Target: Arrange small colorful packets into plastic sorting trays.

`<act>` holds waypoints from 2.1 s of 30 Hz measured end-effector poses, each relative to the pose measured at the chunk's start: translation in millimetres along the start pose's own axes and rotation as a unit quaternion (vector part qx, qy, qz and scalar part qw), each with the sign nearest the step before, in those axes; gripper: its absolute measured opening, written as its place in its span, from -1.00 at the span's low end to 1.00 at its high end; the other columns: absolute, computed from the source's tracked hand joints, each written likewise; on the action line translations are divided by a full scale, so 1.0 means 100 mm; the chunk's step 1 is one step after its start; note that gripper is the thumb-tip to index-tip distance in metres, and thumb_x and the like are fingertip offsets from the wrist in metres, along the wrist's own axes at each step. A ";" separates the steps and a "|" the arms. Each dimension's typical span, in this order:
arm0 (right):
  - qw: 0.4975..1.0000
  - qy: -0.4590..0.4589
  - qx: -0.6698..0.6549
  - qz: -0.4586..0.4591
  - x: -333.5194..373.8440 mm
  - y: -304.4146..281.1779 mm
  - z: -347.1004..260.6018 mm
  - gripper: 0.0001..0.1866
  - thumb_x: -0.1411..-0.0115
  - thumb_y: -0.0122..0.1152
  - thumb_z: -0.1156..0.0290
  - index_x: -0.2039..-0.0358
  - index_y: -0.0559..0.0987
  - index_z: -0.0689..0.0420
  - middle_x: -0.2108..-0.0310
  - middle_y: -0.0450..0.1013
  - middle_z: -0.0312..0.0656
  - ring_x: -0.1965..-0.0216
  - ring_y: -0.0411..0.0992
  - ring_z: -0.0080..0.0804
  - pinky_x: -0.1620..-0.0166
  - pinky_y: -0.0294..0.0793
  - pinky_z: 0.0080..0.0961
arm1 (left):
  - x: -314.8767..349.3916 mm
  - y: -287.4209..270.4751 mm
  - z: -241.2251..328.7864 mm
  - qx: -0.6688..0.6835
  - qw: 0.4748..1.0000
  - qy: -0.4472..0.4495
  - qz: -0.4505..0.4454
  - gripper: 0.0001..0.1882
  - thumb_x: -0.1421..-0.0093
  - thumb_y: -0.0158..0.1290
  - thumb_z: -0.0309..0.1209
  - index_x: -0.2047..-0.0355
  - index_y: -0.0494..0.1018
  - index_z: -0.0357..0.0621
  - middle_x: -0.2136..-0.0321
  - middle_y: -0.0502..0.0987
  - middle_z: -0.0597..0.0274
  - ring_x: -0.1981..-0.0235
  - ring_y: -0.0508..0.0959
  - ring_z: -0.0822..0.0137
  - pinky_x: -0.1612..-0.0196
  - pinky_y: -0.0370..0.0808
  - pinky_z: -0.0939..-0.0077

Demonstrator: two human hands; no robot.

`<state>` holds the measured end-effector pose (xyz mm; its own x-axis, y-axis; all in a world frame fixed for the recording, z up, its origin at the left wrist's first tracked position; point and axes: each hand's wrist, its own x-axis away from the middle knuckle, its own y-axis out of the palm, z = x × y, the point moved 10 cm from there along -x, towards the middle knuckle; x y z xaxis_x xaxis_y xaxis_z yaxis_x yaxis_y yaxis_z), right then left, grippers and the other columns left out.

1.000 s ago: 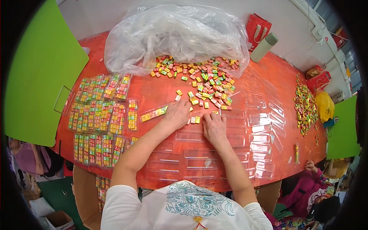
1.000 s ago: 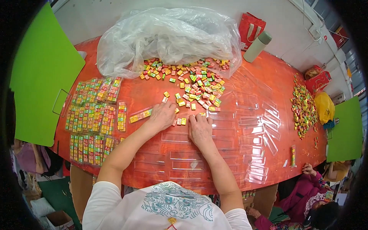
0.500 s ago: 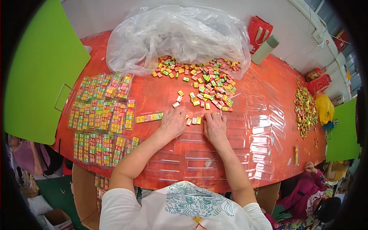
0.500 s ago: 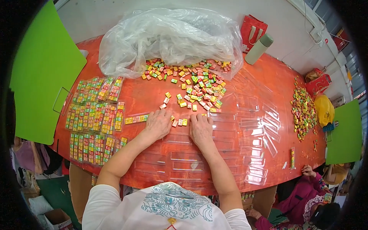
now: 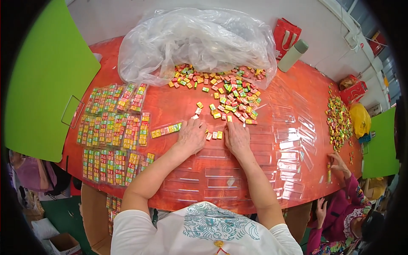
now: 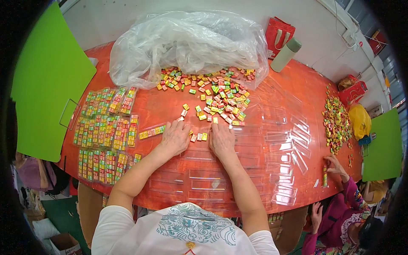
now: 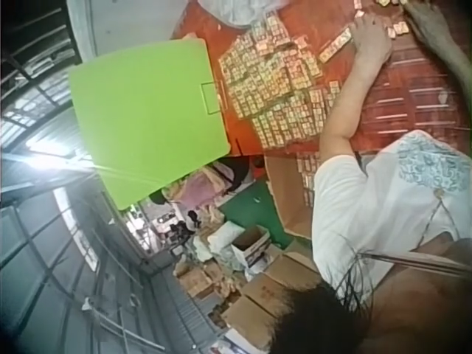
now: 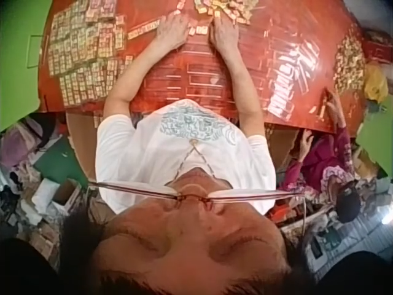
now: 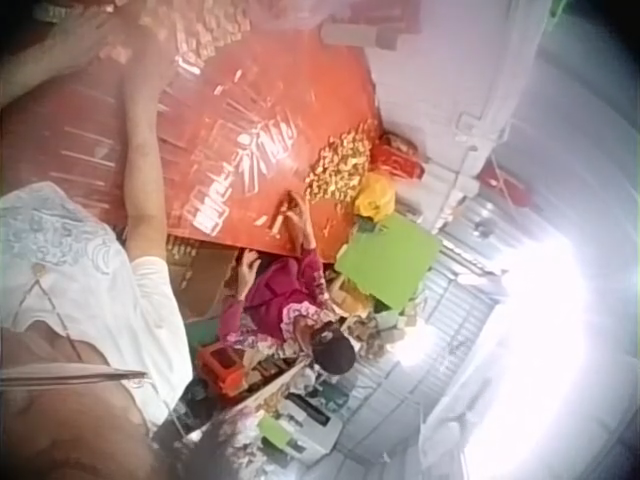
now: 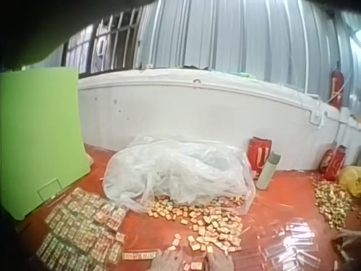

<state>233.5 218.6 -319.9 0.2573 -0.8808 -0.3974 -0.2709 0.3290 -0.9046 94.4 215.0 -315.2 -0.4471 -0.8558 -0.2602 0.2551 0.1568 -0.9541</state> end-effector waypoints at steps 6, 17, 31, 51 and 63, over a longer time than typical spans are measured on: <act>1.000 -0.015 0.013 -0.008 0.05 -0.02 -0.05 -0.88 -0.19 0.17 0.35 0.32 0.47 0.07 0.40 0.43 -0.16 0.32 0.46 -0.21 0.18 0.36 -0.26 | 0.06 -0.09 0.04 -0.045 0.998 0.016 0.052 -0.76 -0.04 0.13 -0.30 0.30 0.51 -0.13 0.32 0.46 0.08 0.21 0.43 0.13 0.07 0.25 0.05; 0.998 0.008 -0.042 -0.054 0.10 0.03 -0.04 -0.81 -0.17 0.21 0.36 0.23 0.46 0.09 0.35 0.44 -0.16 0.26 0.46 -0.17 0.19 0.35 -0.21 | 0.04 -0.04 -0.05 -0.051 0.999 -0.019 -0.002 -0.69 -0.10 0.09 -0.27 0.18 0.52 -0.13 0.25 0.50 0.10 0.12 0.44 0.10 -0.11 0.16 -0.16; 0.998 0.023 -0.040 -0.044 0.11 0.09 0.01 -0.85 -0.19 0.17 0.34 0.26 0.47 0.08 0.37 0.45 -0.14 0.29 0.47 -0.14 0.19 0.39 -0.18 | 0.12 -0.07 0.17 -0.036 0.998 0.046 0.037 -0.81 -0.11 0.10 -0.29 0.31 0.53 -0.10 0.33 0.46 0.09 0.15 0.44 0.10 -0.07 0.17 -0.17; 0.996 -0.025 -0.061 -0.055 0.17 -0.09 -0.11 -0.84 -0.18 0.21 0.36 0.26 0.49 0.09 0.38 0.40 -0.16 0.28 0.46 -0.17 0.20 0.37 -0.22 | -0.25 0.10 -0.52 -0.104 0.991 -0.080 0.029 -0.74 -0.12 0.12 -0.25 0.23 0.47 -0.09 0.27 0.44 0.11 0.11 0.41 0.09 -0.09 0.17 -0.24; 0.993 -0.023 -0.104 -0.052 0.12 -0.27 -0.20 -0.64 -0.13 0.24 0.40 0.03 0.50 0.06 0.27 0.42 -0.16 0.20 0.43 -0.19 0.12 0.32 -0.17 | -0.07 -0.21 -0.15 -0.050 0.998 -0.014 0.040 -0.73 -0.09 0.10 -0.34 0.19 0.51 -0.11 0.27 0.45 0.08 0.10 0.43 0.07 -0.19 0.10 -0.39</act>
<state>224.9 191.8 -297.6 0.3357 -0.8881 -0.3141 -0.4240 0.1553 -0.8922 79.4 224.8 -295.5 -0.4041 -0.8521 -0.3327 0.2005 0.2723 -0.9411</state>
